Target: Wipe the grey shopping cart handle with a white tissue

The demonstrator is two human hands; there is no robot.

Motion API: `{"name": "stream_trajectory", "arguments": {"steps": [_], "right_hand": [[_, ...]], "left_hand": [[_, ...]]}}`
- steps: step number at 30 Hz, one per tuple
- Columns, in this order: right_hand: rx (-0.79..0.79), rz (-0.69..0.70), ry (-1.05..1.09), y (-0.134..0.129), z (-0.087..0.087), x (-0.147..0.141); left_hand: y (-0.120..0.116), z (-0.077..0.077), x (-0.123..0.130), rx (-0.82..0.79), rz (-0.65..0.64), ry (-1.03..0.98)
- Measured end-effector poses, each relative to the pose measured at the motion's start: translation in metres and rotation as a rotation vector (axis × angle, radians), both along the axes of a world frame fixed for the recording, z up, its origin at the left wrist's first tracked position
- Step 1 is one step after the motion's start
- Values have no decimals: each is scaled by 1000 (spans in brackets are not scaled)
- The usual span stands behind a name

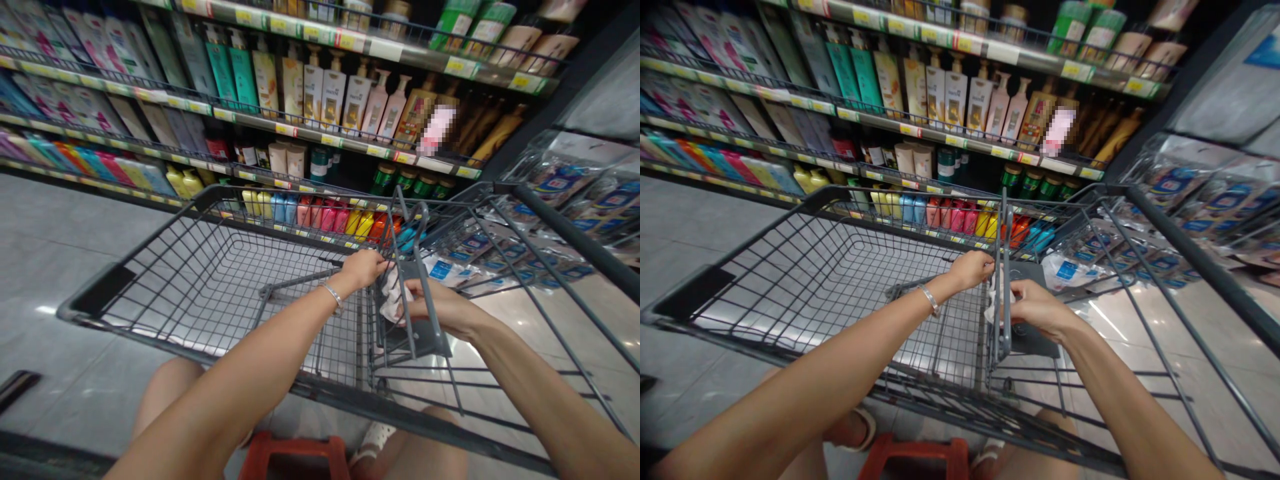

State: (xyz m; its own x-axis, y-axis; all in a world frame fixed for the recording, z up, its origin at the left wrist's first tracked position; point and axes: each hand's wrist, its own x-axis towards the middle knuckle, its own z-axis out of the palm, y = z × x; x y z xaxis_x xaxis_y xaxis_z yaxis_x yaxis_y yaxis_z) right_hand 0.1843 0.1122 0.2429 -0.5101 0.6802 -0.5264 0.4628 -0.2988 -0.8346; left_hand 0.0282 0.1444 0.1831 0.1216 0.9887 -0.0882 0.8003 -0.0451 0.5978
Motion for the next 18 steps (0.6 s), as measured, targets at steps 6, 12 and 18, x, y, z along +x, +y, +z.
{"name": "stream_trajectory", "arguments": {"steps": [6,12,18], "right_hand": [[59,-183,144,-4,13,-1],[85,-264,289,-7,25,-1],[521,-443,464,-6,41,7]], "left_hand": [[-2,-2,2,-9,20,12],[-6,0,0,-13,20,5],[-6,7,0,22,57,-86]]}}
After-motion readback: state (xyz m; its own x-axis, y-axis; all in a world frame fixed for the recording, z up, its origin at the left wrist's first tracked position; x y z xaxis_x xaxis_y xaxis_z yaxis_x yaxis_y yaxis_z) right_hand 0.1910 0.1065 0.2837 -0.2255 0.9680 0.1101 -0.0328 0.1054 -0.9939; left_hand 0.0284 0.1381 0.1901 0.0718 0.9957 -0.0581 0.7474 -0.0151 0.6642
